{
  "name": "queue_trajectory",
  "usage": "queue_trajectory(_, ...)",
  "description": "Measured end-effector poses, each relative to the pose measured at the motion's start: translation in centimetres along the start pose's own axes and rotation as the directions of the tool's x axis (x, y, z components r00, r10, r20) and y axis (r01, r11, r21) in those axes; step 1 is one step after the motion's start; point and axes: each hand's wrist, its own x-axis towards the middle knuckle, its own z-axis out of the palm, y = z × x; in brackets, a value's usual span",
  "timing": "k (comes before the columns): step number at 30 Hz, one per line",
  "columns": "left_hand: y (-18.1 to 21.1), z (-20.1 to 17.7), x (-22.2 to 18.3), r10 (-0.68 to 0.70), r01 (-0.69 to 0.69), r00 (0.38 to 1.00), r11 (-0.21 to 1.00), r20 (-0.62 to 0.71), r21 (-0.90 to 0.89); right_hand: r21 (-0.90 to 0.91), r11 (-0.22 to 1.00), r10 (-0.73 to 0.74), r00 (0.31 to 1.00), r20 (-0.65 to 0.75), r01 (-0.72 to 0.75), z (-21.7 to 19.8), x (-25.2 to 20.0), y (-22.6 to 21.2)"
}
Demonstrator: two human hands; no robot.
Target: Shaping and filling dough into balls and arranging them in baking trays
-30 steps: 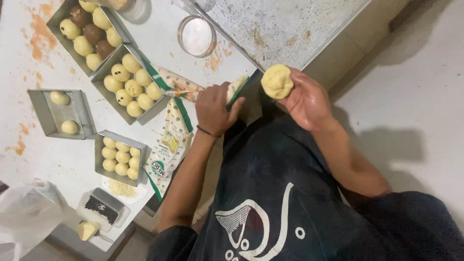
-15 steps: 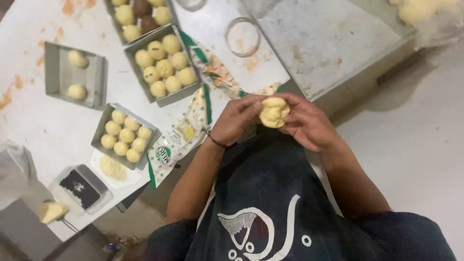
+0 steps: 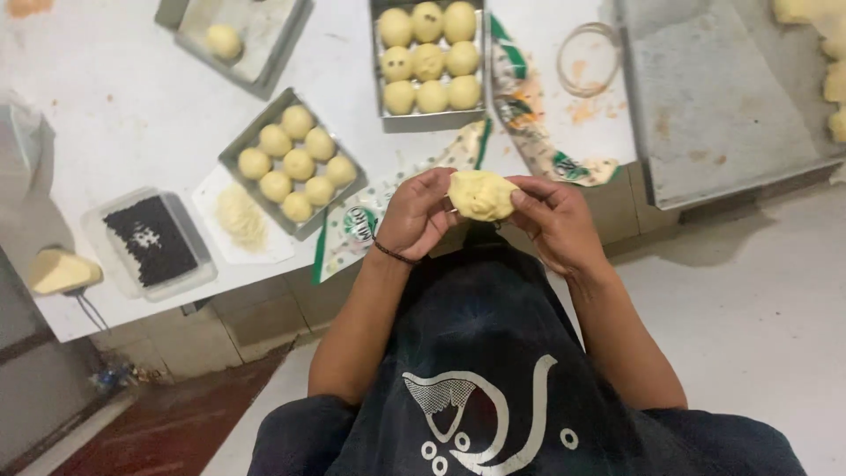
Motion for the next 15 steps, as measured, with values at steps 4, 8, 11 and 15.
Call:
queue_trajectory(4, 2.9, -2.9, -2.1, 0.048, -0.048, 0.998, 0.999, 0.029, -0.015, 0.008, 0.999, -0.035, 0.999, 0.017, 0.035, 4.0, 1.1, 3.0)
queue_trajectory(8, 5.5, -7.5, -3.0, 0.156, -0.156, 0.987, 0.988, -0.046, 0.008, 0.018, 0.997, -0.082, 0.996, 0.031, 0.081, 7.1, 2.9, 5.6)
queue_trajectory(11, 7.2, -9.4, -4.3, 0.196, -0.198, 0.978, 0.98, -0.067, -0.029, -0.054, 0.989, -0.137, 0.989, 0.049, 0.14, 10.3, 3.3, 6.9)
queue_trajectory(15, 10.8, -13.3, -4.8, 0.232, -0.237, 0.967, 0.971, -0.103, -0.033, -0.136, 0.964, -0.215, 0.972, 0.091, 0.226, 12.4, 5.4, 8.0)
